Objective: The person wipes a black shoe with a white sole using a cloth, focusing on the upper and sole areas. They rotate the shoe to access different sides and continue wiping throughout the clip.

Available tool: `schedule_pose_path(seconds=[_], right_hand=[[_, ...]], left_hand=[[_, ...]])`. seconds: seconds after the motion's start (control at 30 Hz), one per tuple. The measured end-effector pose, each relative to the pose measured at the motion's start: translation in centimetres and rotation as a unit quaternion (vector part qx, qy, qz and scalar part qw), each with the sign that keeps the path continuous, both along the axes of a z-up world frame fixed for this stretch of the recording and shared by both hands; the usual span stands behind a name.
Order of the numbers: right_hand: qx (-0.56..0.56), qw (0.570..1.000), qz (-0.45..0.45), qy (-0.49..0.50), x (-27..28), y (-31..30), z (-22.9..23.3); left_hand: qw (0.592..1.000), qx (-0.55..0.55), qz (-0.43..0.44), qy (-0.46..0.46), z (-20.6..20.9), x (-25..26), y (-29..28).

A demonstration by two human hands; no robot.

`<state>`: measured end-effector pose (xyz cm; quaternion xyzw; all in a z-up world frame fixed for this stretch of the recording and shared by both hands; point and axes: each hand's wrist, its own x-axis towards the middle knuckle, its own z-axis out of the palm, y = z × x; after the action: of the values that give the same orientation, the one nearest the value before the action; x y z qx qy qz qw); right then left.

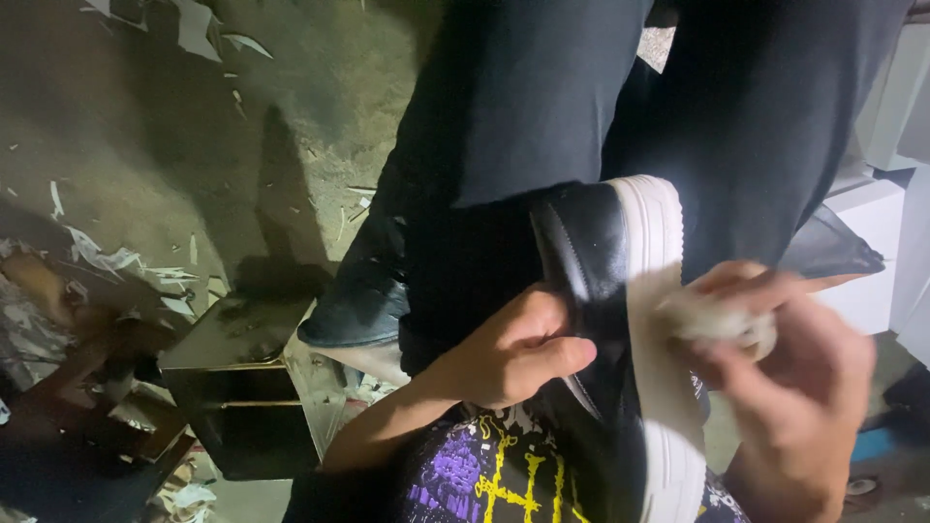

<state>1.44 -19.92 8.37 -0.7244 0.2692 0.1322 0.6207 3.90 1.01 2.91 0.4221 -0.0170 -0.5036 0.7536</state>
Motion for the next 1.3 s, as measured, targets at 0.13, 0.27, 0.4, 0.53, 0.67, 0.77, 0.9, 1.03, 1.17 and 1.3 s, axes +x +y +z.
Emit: schedule_pose_path(seconds=[0.13, 0.27, 0.4, 0.53, 0.67, 0.77, 0.9, 1.03, 1.17, 1.3], right_hand=[[-0.05, 0.972, 0.226, -0.049, 0.4, 0.8, -0.4], [-0.143, 0.937, 0.303, -0.095, -1.8, 0.3, -2.4], [-0.192, 0.936, 0.294, -0.041, -2.9, 0.4, -2.0], [-0.142, 0.971, 0.191, -0.012, -3.1, 0.6, -2.2], [-0.036, 0.987, 0.154, -0.034, -1.4, 1.3, -1.2], [-0.122, 0.973, 0.197, 0.0, -2.7, 0.4, -1.7], [-0.049, 0.985, 0.161, -0.022, -1.7, 0.4, -1.7], [-0.036, 0.981, 0.188, -0.039, -1.9, 0.6, -1.3], [-0.075, 0.987, 0.145, -0.004, -2.8, 0.2, -1.8], [-0.085, 0.974, 0.2, -0.055, -2.9, 0.2, -1.8]], left_hand=[[0.994, 0.039, 0.028, -0.095, -0.9, -1.8, -1.3], [0.968, 0.053, 0.071, -0.235, -1.8, -3.8, -2.5], [0.928, 0.108, 0.083, -0.347, -1.0, -4.5, -3.0], [0.947, 0.116, 0.077, -0.289, -1.0, -4.9, -3.4], [0.925, 0.121, 0.08, -0.351, -1.7, -5.8, -3.2], [0.962, 0.119, 0.085, -0.229, 0.0, -4.3, -3.4], [0.958, 0.092, 0.101, -0.254, -1.4, -5.4, -3.9], [0.96, 0.099, 0.086, -0.247, -1.8, -5.8, -3.6], [0.899, 0.133, 0.087, -0.408, -2.2, -6.2, -3.6], [0.957, 0.132, 0.082, -0.244, -0.3, -5.1, -3.7]])
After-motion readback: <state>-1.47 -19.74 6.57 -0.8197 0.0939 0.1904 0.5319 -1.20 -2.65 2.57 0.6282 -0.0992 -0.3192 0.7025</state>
